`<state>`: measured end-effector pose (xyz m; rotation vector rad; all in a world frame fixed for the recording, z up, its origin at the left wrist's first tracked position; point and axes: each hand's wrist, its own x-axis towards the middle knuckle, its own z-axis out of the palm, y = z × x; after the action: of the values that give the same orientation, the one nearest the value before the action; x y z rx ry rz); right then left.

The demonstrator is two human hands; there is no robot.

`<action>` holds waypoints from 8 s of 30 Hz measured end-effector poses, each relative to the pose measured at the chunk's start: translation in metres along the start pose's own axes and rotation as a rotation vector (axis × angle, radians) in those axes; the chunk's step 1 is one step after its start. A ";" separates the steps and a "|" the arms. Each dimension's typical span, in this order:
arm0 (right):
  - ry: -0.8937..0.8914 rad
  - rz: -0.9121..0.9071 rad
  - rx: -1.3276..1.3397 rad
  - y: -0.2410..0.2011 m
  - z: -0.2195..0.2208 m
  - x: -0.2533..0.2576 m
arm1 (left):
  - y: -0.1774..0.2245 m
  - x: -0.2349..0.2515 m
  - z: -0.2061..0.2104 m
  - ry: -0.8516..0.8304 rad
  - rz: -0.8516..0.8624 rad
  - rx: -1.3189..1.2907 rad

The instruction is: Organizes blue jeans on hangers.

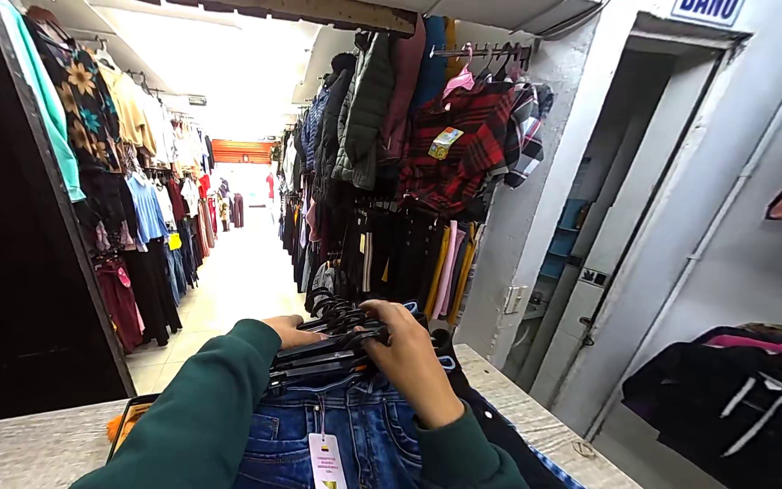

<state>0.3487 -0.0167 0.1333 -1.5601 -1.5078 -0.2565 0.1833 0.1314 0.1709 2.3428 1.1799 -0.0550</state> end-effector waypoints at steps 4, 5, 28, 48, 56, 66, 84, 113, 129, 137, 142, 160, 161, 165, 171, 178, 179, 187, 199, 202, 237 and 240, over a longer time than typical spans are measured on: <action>-0.061 -0.021 0.028 0.003 -0.003 0.002 | 0.000 -0.006 0.001 0.014 -0.001 -0.032; -0.054 -0.003 0.036 0.001 -0.002 0.001 | 0.000 -0.007 0.001 0.018 0.003 -0.043; -0.306 -0.035 0.080 0.006 -0.006 0.002 | 0.005 -0.022 0.010 0.061 0.068 0.074; -0.621 -0.394 0.098 0.026 -0.031 -0.013 | -0.001 -0.056 0.038 0.205 0.105 0.074; -0.381 -0.406 -0.001 0.034 -0.018 -0.006 | -0.005 -0.049 0.037 0.192 0.118 0.056; -0.172 -0.076 0.400 0.040 -0.001 0.009 | 0.007 -0.062 0.038 0.164 0.116 0.124; -0.369 -0.214 0.292 0.029 0.024 0.008 | -0.084 0.051 0.004 -0.334 -0.098 0.220; -0.359 -0.242 0.424 0.030 0.021 0.001 | -0.021 -0.006 -0.016 -0.119 0.293 -0.020; -0.351 -0.374 0.415 0.031 0.016 -0.001 | -0.028 0.014 -0.009 0.220 0.008 -0.068; -0.344 -0.363 0.427 0.032 0.016 -0.001 | -0.014 -0.030 -0.012 -0.044 0.397 -0.121; -0.306 -0.367 0.428 0.030 0.017 -0.002 | -0.013 -0.035 -0.001 0.128 0.337 -0.051; -0.346 -0.159 0.473 0.031 0.013 0.000 | -0.035 -0.009 -0.006 0.589 0.271 0.036; -0.341 -0.159 0.458 0.032 0.013 0.000 | -0.028 -0.021 -0.006 0.452 0.344 -0.011; -0.310 -0.171 0.389 0.034 0.015 0.000 | -0.003 -0.051 0.005 -0.032 0.447 -0.034; -0.250 -0.063 0.358 0.032 0.015 0.000 | -0.010 -0.037 0.009 0.088 0.369 -0.141; -0.380 -0.160 0.338 0.034 0.012 -0.001 | -0.025 -0.004 0.001 0.609 0.122 0.179; -0.379 -0.162 0.338 0.034 0.012 0.000 | -0.028 -0.004 -0.003 0.692 0.125 0.200; -0.370 -0.099 0.338 0.033 0.012 -0.003 | 0.015 -0.071 0.013 -0.001 0.432 0.168; -0.123 -0.038 0.456 0.035 0.004 -0.006 | -0.001 -0.069 0.045 0.313 0.423 0.048; -0.049 -0.030 0.524 0.038 -0.006 -0.005 | -0.002 -0.069 0.049 0.347 0.407 0.055; -0.178 -0.136 0.181 0.007 -0.035 -0.111 | -0.048 -0.068 0.073 0.547 0.332 -0.337; -0.046 -0.089 0.057 0.015 -0.023 -0.091 | -0.045 -0.071 0.070 0.505 0.322 -0.394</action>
<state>0.3510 -0.0927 0.0762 -1.4652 -1.6090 -0.2281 0.1180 0.0686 0.1099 2.2079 0.8974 0.8443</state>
